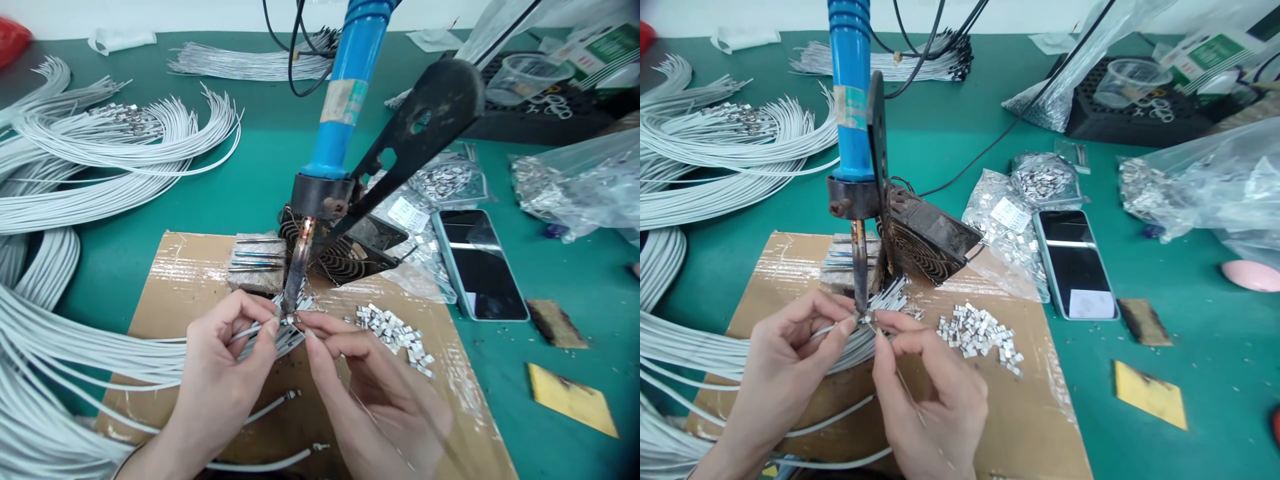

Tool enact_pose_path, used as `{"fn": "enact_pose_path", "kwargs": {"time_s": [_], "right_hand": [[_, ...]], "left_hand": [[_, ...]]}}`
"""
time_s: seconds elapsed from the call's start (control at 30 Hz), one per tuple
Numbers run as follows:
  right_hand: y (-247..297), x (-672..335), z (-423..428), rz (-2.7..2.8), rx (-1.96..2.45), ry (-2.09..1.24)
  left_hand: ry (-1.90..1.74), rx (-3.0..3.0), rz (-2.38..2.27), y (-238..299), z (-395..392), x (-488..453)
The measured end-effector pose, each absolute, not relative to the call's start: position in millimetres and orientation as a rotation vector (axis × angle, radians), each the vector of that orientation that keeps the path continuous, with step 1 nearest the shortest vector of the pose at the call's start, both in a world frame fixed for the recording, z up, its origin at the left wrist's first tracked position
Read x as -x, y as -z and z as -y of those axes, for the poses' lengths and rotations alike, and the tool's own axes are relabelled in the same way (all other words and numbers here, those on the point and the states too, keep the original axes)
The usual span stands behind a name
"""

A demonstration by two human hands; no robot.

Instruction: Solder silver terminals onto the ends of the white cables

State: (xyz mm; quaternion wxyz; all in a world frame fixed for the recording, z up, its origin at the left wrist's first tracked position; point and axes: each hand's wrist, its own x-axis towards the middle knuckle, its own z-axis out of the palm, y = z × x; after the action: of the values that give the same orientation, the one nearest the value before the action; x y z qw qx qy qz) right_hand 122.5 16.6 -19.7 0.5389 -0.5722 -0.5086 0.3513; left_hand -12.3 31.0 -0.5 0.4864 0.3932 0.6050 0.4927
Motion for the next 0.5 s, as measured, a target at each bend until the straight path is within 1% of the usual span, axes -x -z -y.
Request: {"fn": "enact_pose_path", "kwargs": {"time_s": [0.5], "right_hand": [[20.3, -123.0, -19.0, 1.256, 1.366, -0.801]], "left_hand": [[-1.176, -0.99, -1.475, -0.2, -32.8, 14.1]]}}
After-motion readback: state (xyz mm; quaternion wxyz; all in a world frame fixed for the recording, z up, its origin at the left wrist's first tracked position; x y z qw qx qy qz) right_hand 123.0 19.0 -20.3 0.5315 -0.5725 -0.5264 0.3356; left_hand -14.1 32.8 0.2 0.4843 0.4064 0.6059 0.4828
